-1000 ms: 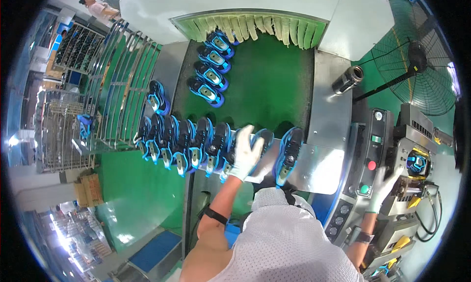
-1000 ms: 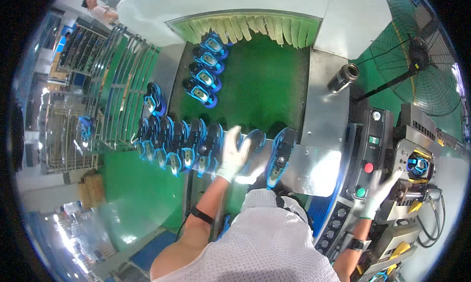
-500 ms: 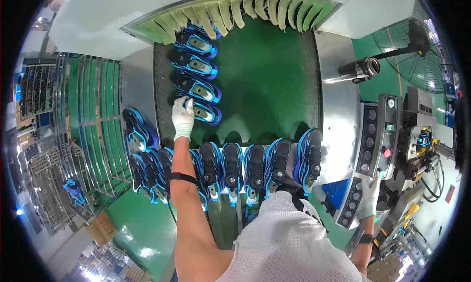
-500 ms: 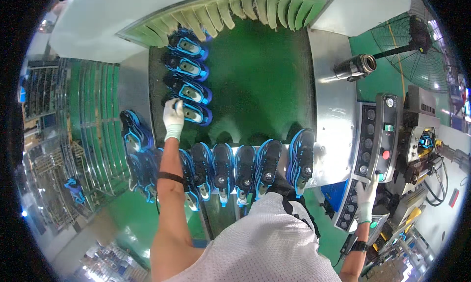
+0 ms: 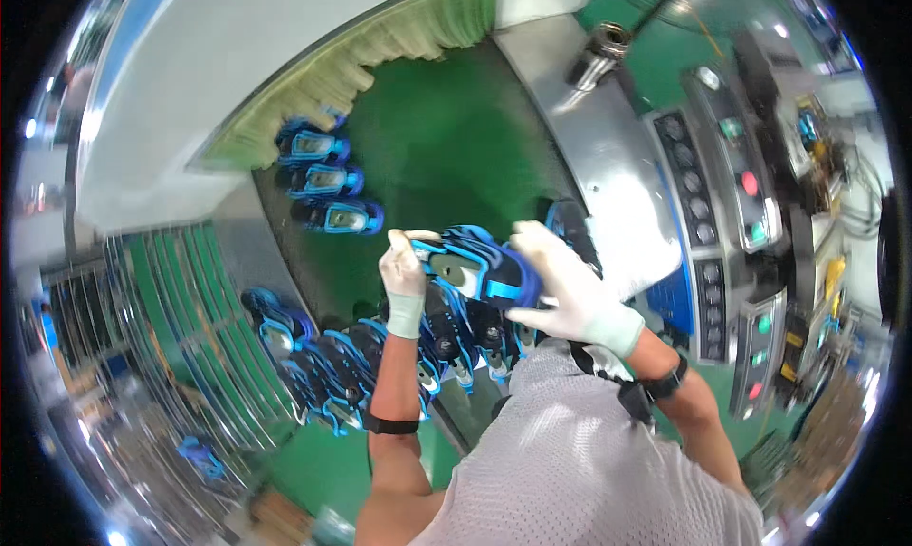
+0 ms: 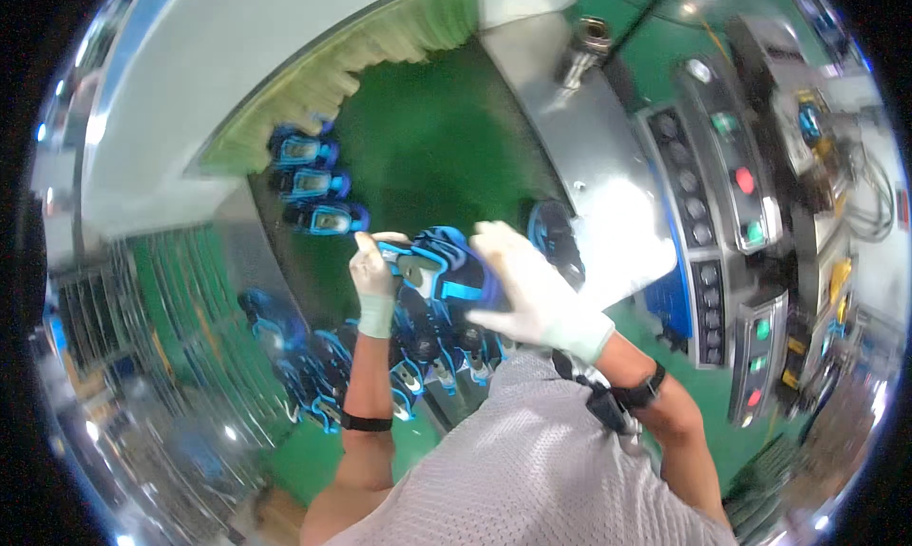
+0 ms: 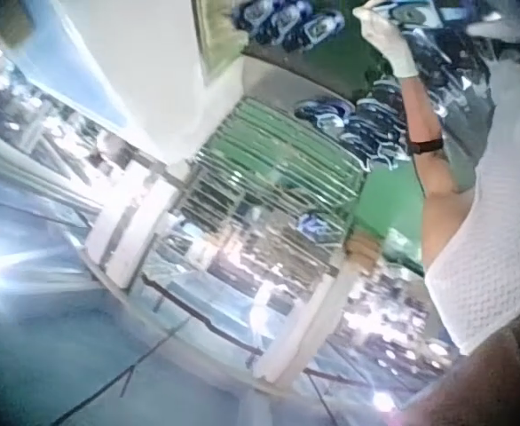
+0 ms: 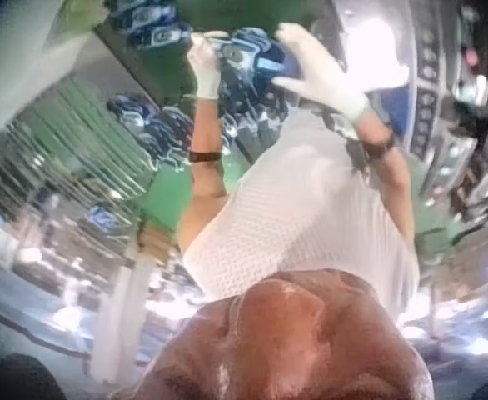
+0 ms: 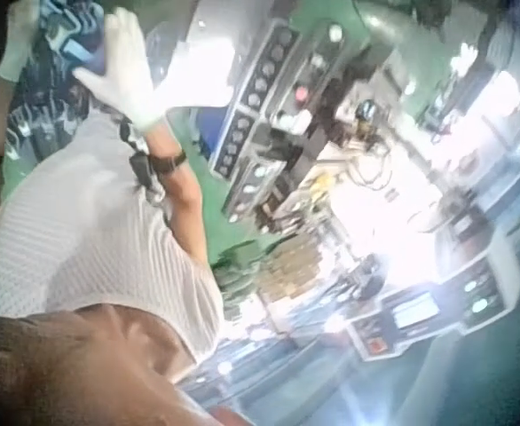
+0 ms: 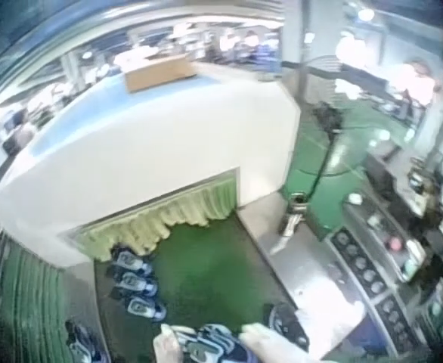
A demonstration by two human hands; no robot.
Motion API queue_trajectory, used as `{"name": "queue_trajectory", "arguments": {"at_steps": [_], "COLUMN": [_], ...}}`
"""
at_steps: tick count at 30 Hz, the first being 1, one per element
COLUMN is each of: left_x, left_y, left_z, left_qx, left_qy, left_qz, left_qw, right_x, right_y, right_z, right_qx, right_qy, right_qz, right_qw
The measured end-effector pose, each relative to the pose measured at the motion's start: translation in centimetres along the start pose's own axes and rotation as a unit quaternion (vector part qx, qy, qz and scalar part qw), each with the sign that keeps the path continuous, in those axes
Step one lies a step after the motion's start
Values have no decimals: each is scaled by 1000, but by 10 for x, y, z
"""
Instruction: Shaping and pressing shoe uppers using an industrial machine and placing finished units on a conveyor belt.
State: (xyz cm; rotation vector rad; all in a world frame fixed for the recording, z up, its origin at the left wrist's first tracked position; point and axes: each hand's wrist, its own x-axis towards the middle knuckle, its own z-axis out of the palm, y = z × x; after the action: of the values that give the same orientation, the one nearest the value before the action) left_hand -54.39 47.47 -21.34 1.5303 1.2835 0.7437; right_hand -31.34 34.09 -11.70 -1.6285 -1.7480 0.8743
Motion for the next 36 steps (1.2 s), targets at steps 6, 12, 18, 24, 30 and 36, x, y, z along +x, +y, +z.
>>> {"name": "queue_trajectory", "arguments": {"at_steps": [6,12,18,24,30,36], "left_x": [-17,-108,-232,-312,-376,-407], "left_y": [127,242,321,387,384,316], "left_z": [131,280,417,503,657,853], "left_qx": [-134,10,-20,-158,-74,98], "left_qy": [-157,-354,-505,-572,-574,-475], "left_qz": [27,300,582,476,415,406], "left_qw": [978,886,637,649,703,775], "right_x": [-115,-271,-373,-498,-595,-601], "right_y": [15,2,35,37,30,31], "right_z": [-63,-134,-165,-146,-119,-94], "right_qx": [-28,125,61,454,393,383], "right_qy": [176,184,444,694,802,873], "right_qz": [35,323,385,170,129,104], "right_qw": [983,920,807,533,431,284]}}
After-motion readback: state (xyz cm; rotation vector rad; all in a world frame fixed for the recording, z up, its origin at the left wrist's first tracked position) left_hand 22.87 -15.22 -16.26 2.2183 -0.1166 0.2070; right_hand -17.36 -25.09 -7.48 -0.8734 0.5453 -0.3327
